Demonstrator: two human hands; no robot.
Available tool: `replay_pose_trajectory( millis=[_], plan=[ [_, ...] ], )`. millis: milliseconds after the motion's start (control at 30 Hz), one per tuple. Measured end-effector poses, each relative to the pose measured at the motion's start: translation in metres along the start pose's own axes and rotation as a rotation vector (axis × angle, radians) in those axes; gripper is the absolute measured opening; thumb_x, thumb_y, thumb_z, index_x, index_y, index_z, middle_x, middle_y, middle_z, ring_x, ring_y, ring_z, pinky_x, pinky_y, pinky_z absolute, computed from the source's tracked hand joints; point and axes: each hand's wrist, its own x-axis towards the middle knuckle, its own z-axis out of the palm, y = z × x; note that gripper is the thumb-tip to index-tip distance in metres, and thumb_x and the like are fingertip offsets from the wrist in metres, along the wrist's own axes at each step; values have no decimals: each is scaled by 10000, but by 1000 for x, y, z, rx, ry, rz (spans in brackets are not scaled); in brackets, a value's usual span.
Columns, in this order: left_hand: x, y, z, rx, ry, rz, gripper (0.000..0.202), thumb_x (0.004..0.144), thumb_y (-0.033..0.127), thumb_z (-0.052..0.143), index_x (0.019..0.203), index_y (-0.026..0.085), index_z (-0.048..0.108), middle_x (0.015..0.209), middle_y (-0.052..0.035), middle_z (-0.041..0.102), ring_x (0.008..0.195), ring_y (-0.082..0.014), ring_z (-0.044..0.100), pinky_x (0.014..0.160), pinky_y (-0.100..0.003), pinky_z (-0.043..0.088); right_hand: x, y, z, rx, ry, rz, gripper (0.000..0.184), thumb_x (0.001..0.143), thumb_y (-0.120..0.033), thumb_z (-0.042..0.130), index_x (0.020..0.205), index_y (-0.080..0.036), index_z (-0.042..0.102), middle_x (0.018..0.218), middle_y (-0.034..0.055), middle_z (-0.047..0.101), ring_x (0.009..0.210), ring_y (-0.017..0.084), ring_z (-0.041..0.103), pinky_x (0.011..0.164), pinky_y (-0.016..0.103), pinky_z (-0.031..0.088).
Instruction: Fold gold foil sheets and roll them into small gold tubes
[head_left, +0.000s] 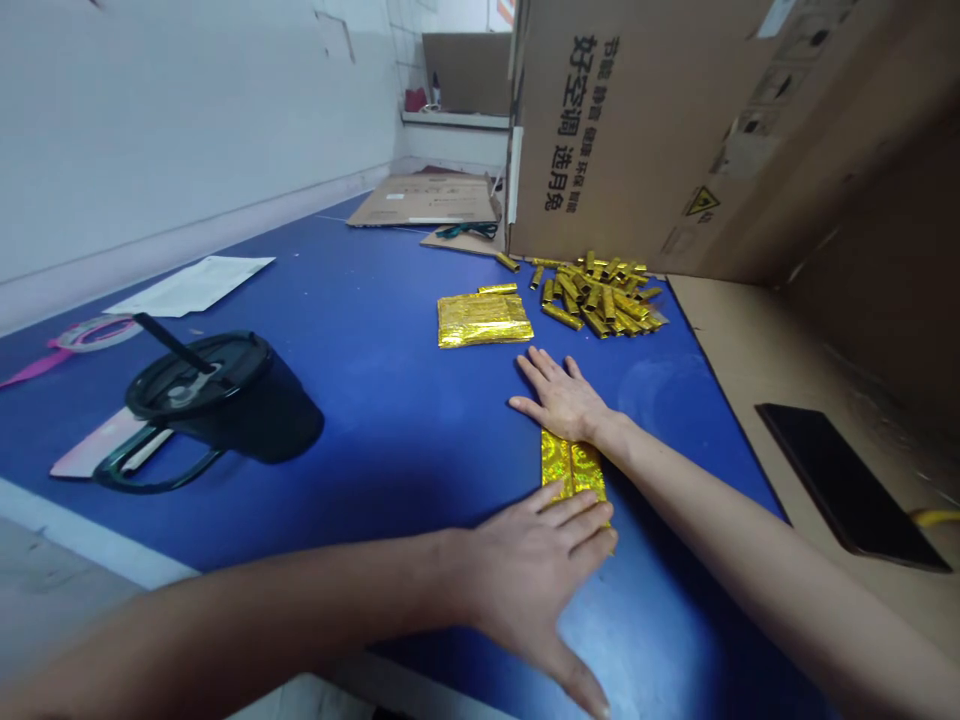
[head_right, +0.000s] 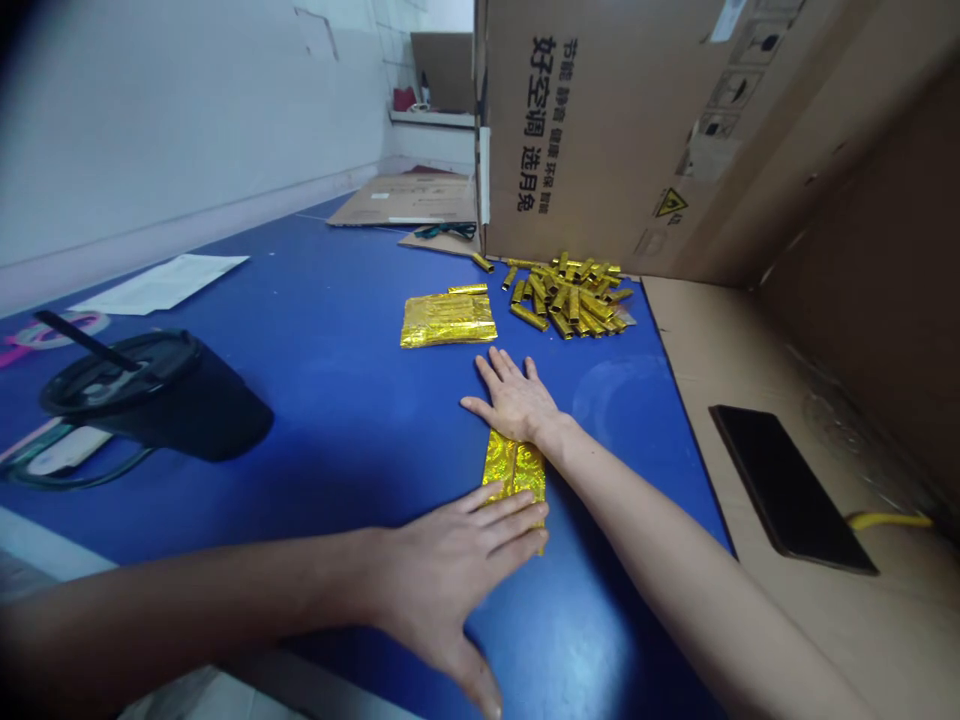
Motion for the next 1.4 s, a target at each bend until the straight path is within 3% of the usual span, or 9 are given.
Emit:
replay_pose_trajectory(
  millis=[100,300,633,833,967,1100,1200,1300,1400],
  plan=[
    [13,-19,-13,-80,-1,16,837,712,654,428,1299,71,297,1320,-163,360,1217,-240,332,1001,-328,241,0,0,0,1,2,1,769,785,-658,178,1366,-155,180,1429,123,145,1298,255,94,1013,494,81],
    [25,-47,-5,131,25,101,930,644,659,504,1297,32,292,1362,-188,265,1272,-267,200,1047,-358,98,1,2,1,19,1,-7,783,781,-660,183,1373,-148,151,1431,115,138,1298,253,96,1018,484,82],
    [-6,0,11,131,3,69,999,644,714,434,1314,3,222,1392,-187,170,1291,-275,111,1054,-366,43,0,2,1,99,24,-16,796,770,-666,220,1372,-148,161,1429,119,145,1298,257,89,1020,490,58],
    [-8,4,14,110,27,61,988,649,715,423,1312,9,228,1393,-186,171,1291,-274,113,1053,-366,46,4,4,5,205,82,7,797,739,-663,338,1349,-159,245,1410,128,208,1287,280,137,1012,519,58],
    [-8,4,15,102,36,51,981,644,706,445,1311,18,234,1394,-179,175,1292,-268,118,1054,-364,50,4,10,-8,315,192,80,717,772,-585,386,1337,-160,261,1377,128,300,1254,274,255,994,499,198],
    [-7,3,15,70,61,46,957,635,691,478,1311,54,246,1393,-163,196,1283,-274,158,1052,-367,78,-34,9,-38,407,301,99,392,836,-409,405,1132,-172,505,1189,85,534,1117,214,459,940,377,345],
    [-7,2,14,42,77,50,945,621,689,496,1308,86,258,1388,-150,223,1273,-283,190,1048,-373,103,-79,-2,-51,468,238,42,246,845,-338,419,846,-184,611,872,43,656,837,175,606,761,304,476],
    [-7,2,13,36,71,46,957,621,681,506,1309,64,252,1376,-161,250,1274,-279,189,1050,-367,99,-113,-10,-46,513,121,-102,189,843,-238,434,855,-201,619,871,42,649,851,169,596,762,307,477],
    [-6,2,12,30,44,50,953,633,658,518,1305,36,252,1366,-175,264,1278,-273,175,1052,-365,86,-126,-11,-31,423,125,-161,186,830,-185,447,916,-199,611,968,64,633,922,174,571,802,329,468]
  ],
)
